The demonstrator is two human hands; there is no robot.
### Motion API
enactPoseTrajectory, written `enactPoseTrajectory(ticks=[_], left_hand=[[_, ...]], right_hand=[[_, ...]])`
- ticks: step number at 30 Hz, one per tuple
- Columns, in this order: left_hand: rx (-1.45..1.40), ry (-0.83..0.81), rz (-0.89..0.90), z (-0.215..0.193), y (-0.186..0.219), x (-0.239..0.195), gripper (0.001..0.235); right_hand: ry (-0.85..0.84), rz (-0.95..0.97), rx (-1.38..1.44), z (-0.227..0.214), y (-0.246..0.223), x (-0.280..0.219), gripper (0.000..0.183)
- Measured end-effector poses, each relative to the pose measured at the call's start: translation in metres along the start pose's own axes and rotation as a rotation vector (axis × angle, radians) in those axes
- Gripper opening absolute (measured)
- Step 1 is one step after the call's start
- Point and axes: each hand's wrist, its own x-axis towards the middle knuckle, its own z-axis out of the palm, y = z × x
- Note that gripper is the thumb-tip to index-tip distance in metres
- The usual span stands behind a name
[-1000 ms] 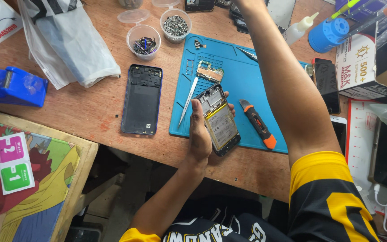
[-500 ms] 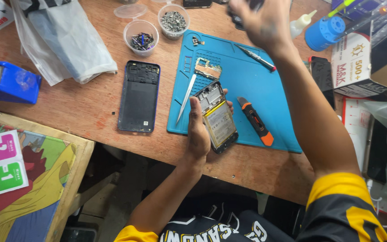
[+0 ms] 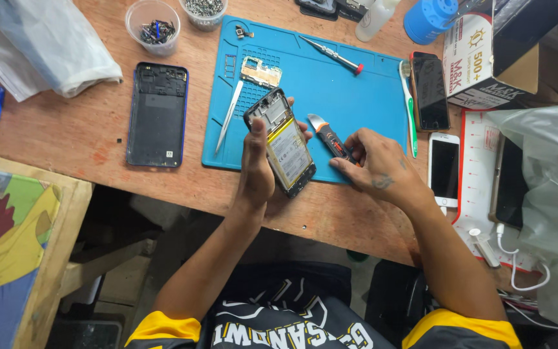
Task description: The person disassembles a smartphone by removing the motherboard and battery. They use a prying tool to lift the battery and a screwdriver to remove screws from the phone's frame. The components are placed on a blue anti-static mat.
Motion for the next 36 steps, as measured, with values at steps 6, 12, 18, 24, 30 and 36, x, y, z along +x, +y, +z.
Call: enactPoseTrajectory(ticks=[6,12,18,24,30,36], left_hand=[[0.108,-0.005,-0.003,0.007,0.001,0.0,0.088],[-0.076,0.117,-0.02,0.014,0.006,0.007,0.09],[-0.125,0.202,0.078,0.032,0.015,0.022,0.088],[-0.2,0.183,0.073,0.033,0.007,0.026,0.087],[-0.257,0.201,0.054,0.023,0.003,0.025,0.083],[-0.246,0.205,0.083,0.018,-0.002,0.023,0.084]], right_hand=[[0.066,-0.034,0.027,-0.003,0.014,-0.008,0.042],[0.305,-0.17,0.45,-0.005,0.037,-0.021,0.032],[0.53,-0.405,0.955,0.009,0.036,-0.03,0.046],[0.417,-0.535,0.841,0.014,0.029,-0.032,0.029],[0.305,-0.27,0.816,-0.002,0.026,-0.032,0.029],[0.028,-0.356,0.78,-0.002,0.03,-0.033,0.054]])
